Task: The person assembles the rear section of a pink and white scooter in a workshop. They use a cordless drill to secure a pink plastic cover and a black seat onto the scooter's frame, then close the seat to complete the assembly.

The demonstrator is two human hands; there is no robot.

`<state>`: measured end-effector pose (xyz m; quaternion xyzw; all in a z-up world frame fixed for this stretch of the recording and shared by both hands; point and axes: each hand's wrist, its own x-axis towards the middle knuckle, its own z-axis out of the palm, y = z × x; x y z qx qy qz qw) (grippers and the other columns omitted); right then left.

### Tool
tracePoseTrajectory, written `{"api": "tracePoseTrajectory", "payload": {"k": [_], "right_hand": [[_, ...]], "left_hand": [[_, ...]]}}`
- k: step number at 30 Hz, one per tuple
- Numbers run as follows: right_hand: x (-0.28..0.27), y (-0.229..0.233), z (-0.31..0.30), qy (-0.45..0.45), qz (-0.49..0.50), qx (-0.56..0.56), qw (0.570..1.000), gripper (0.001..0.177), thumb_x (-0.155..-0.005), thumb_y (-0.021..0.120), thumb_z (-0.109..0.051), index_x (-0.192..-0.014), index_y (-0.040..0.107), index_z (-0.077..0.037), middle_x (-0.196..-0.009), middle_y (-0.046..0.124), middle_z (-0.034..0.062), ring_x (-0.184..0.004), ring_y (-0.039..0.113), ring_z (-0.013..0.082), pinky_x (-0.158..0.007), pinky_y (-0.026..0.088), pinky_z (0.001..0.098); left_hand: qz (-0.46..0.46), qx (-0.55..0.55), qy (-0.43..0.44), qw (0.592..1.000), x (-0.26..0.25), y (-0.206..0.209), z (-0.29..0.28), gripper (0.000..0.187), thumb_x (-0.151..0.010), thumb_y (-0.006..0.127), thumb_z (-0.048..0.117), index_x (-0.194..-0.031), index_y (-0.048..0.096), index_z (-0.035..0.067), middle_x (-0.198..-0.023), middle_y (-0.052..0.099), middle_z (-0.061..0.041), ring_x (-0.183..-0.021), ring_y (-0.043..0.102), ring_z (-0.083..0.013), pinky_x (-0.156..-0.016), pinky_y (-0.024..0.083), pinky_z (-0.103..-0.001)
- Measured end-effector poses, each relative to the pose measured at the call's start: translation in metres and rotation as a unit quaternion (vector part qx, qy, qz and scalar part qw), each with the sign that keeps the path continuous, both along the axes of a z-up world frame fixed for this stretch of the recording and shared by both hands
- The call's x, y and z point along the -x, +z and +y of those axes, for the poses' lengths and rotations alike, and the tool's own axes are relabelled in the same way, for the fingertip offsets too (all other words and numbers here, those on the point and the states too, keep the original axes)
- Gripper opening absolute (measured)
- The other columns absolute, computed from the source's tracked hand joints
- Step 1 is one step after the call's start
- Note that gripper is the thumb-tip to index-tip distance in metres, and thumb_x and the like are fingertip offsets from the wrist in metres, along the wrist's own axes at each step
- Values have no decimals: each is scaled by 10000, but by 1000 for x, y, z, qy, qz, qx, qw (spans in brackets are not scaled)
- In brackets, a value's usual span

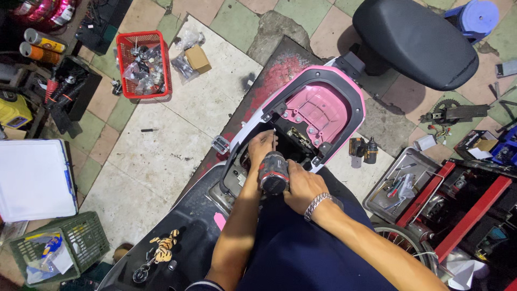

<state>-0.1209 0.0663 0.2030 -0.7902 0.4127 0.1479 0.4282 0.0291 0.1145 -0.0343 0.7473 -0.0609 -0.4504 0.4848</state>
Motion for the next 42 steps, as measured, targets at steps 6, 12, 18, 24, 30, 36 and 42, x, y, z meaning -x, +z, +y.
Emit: {"api": "tracePoseTrajectory", "payload": {"k": [6, 12, 18, 24, 30, 36, 42], "right_hand": [[2, 4, -5, -22, -11, 36, 999, 754, -733, 692, -164, -1396, 408, 54, -1238, 618, 272, -1024, 657, 439, -872, 528, 504], [-12, -4, -24, -50, -14, 46, 998, 735, -711, 724, -176, -1344, 438, 64, -1163, 644, 286, -982, 663, 460, -847, 526, 530], [-20, 3, -40, -88, -2, 8, 996, 556, -733, 694, -143, -1220, 527, 66, -1001, 697, 312, -957, 682, 479, -873, 532, 549], [-40, 6, -59, -88, 30, -1, 996, 494, -757, 696, -174, -1154, 566, 90, -996, 695, 334, -974, 678, 496, -896, 534, 548], [-58, 13, -76, -67, 56, -7, 996, 515, -733, 737, -218, -1127, 599, 84, -1042, 703, 309, -1033, 680, 461, -934, 536, 516], [-61, 16, -76, -56, 65, -4, 996, 587, -730, 773, -239, -1169, 577, 99, -1081, 691, 306, -1058, 673, 451, -944, 529, 506], [-60, 13, -82, -29, 80, -14, 996, 578, -756, 769, -244, -1184, 573, 92, -1072, 703, 301, -1063, 687, 436, -947, 541, 490]], "left_hand": [[46, 44, 9, 998, 2, 13, -26, 267, -976, 627, 144, -1183, 725, 7, -953, 764, -56, -770, 689, -105, -623, 535, -239], [21, 56, -19, 998, -10, 17, -55, 291, -983, 620, 144, -1206, 729, -7, -939, 771, -74, -751, 674, -97, -621, 530, -226], [19, 53, -53, 997, -15, 25, -60, 318, -978, 627, 164, -1212, 716, -33, -938, 772, -74, -709, 661, -95, -625, 555, -249], [42, 126, -70, 989, -13, -17, -45, 333, -983, 638, 167, -1222, 697, -56, -956, 765, -95, -725, 670, -115, -649, 567, -264], [60, 153, -86, 983, -18, -60, -42, 323, -981, 639, 158, -1216, 697, -57, -958, 759, -102, -737, 673, -127, -661, 571, -271], [64, 154, -91, 982, -24, -58, -39, 313, -980, 639, 148, -1209, 698, -57, -960, 754, -109, -749, 677, -138, -673, 576, -279], [66, 151, -94, 982, -27, -60, -30, 303, -978, 640, 139, -1202, 698, -57, -962, 748, -115, -761, 681, -150, -685, 580, -286]]}}
